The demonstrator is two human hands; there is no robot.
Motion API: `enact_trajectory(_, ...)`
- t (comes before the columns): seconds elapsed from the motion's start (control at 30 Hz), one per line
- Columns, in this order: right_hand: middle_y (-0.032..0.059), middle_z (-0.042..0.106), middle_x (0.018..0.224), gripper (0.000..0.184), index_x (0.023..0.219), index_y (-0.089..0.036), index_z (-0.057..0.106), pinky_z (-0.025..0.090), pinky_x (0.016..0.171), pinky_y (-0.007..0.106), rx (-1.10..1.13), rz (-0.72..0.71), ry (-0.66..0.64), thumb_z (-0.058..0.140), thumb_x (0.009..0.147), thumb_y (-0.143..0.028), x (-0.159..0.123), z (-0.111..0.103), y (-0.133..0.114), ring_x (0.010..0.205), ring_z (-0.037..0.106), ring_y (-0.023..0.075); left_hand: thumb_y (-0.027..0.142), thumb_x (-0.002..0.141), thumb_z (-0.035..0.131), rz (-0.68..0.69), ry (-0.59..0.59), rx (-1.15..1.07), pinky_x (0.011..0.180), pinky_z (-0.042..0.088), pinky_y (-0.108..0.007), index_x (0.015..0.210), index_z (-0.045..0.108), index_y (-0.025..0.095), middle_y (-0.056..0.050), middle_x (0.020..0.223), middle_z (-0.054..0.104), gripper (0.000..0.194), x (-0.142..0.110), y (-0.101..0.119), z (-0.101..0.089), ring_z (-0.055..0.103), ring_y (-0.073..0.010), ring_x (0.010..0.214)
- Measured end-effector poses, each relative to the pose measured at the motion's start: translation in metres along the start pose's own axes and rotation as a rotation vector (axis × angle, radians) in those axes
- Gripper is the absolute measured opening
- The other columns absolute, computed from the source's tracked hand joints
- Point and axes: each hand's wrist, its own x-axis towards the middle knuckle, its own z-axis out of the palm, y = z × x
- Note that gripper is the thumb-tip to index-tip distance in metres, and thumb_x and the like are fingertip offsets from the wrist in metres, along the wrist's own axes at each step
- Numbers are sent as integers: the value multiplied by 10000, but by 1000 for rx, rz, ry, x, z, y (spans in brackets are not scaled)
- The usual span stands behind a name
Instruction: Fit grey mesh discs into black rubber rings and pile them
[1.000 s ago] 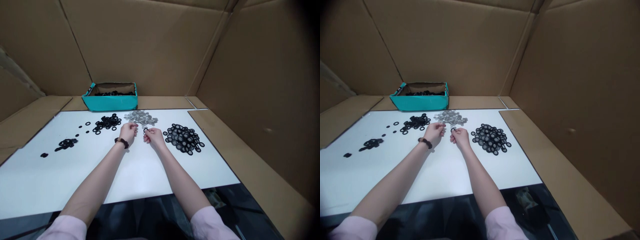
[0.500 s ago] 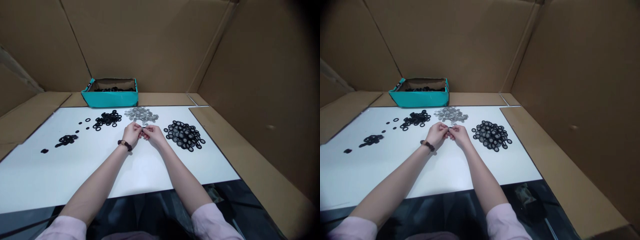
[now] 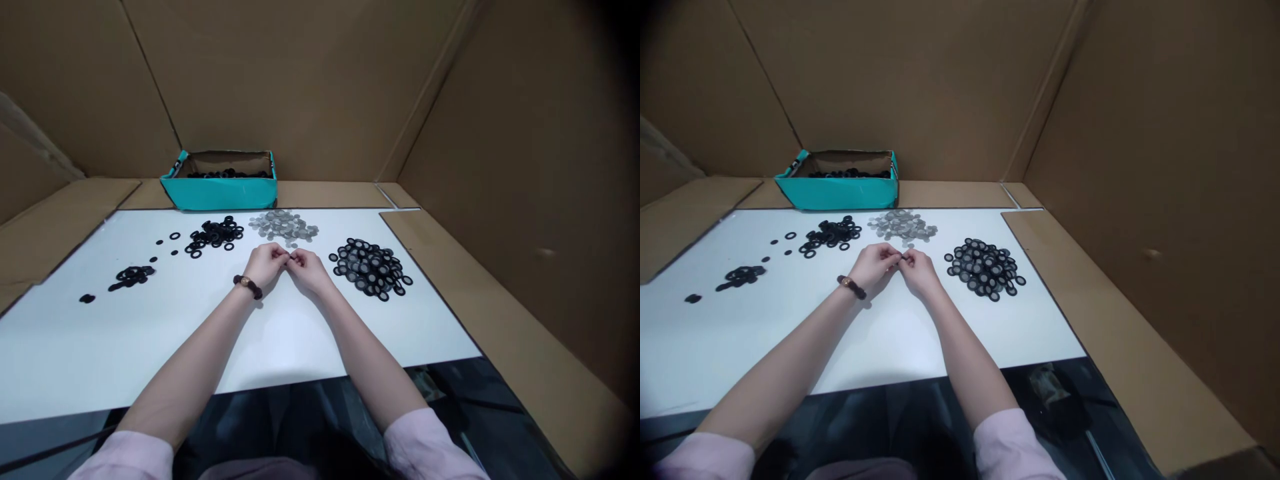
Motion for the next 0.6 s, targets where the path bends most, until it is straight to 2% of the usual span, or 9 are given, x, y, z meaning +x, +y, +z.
enact_trajectory(0.1,-29,502,545,89,634,-169,517,340,555,234,-40,9,23,515,688,-240,-3,-2,-3,535,449,103,229,737,531,-18,2,44,637,449,-255,678,614,162,-27,634,640,122,-1,0,1,596,-148,644)
enact_trajectory(0.27,-19,519,538,112,665,-169,544,376,568,247,-6,-6,138,493,710,-257,-3,-4,-4,530,490,119,257,776,495,-97,-36,-188,470,427,-240,693,547,167,17,530,547,134,-1,-3,7,505,-111,438)
enact_trajectory(0.4,-21,524,524,124,671,-166,550,391,536,244,72,26,179,506,710,-275,-3,-3,-3,493,496,114,238,765,510,-107,-13,-247,438,421,-229,697,541,162,20,521,551,106,-2,-2,12,503,-102,410)
enact_trajectory(0.47,-25,520,507,128,676,-160,564,391,510,236,117,43,178,522,704,-278,-4,-3,-4,474,490,108,232,754,526,-100,-8,-237,441,417,-221,685,548,160,18,507,555,102,-2,-2,11,508,-100,414)
enact_trajectory(0.6,-36,498,439,117,643,-147,579,376,442,221,238,115,98,576,676,-260,-4,-5,-5,400,449,87,196,724,541,-74,-109,-221,475,428,-221,685,562,160,17,495,560,57,-2,0,2,527,-108,448)
